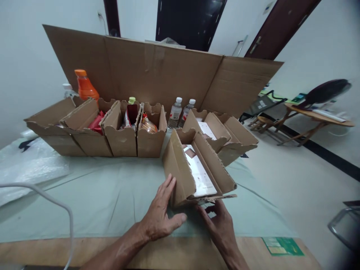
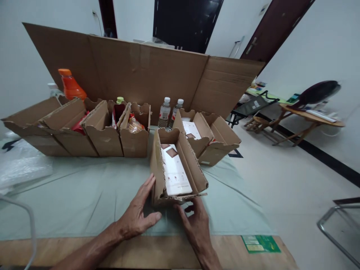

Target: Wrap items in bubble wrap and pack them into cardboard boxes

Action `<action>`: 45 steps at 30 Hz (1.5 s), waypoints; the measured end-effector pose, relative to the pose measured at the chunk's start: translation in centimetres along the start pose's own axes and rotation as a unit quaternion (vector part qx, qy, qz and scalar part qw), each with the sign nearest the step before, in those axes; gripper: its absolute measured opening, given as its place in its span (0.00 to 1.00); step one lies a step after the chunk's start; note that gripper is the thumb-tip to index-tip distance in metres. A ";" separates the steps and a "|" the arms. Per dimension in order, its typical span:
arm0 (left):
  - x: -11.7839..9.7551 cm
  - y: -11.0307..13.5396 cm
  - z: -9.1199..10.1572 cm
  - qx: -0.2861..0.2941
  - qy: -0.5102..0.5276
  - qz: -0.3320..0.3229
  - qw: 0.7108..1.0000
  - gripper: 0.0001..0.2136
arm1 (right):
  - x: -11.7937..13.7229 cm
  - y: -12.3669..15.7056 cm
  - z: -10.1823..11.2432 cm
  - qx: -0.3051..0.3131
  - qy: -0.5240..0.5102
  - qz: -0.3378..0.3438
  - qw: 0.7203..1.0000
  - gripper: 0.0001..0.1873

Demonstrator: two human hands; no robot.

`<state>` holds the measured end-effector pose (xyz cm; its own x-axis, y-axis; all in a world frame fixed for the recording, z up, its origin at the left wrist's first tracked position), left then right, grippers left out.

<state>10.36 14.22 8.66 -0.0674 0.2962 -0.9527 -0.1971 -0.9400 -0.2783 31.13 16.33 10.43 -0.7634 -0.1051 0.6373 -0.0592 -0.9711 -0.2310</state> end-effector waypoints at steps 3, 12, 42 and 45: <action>0.0 -0.2 0.1 -0.006 0.010 -0.002 1.000 0.43 | 0.3 -0.1 -0.1 0.000 0.014 0.006 1.000 0.21; 3.3 -0.9 2.8 -0.084 0.039 0.068 0.993 0.42 | 4.5 -7.7 -3.9 0.042 0.281 0.020 0.958 0.16; 4.9 -0.2 5.6 -0.219 0.065 0.141 0.963 0.24 | 20.9 -12.7 -7.8 0.100 0.187 0.256 0.943 0.32; 4.2 0.2 7.7 -0.293 0.080 0.125 0.944 0.22 | 24.3 -14.6 -9.2 0.104 0.275 0.250 0.923 0.24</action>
<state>2.53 16.57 5.52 0.1188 0.0668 -0.9907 0.3840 -0.9232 -0.0162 7.51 29.91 22.56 -0.8766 -0.4811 0.0064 0.4689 -0.8572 -0.2128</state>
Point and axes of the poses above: each hand's wrist, its own y-axis away from the middle knuckle, its own z-axis out of the back of the hand, x = y × z, the point moved 10 cm from there along -y, towards the middle knuckle, and after that the axes turned 10 degrees about y, right-handed, at the moved point
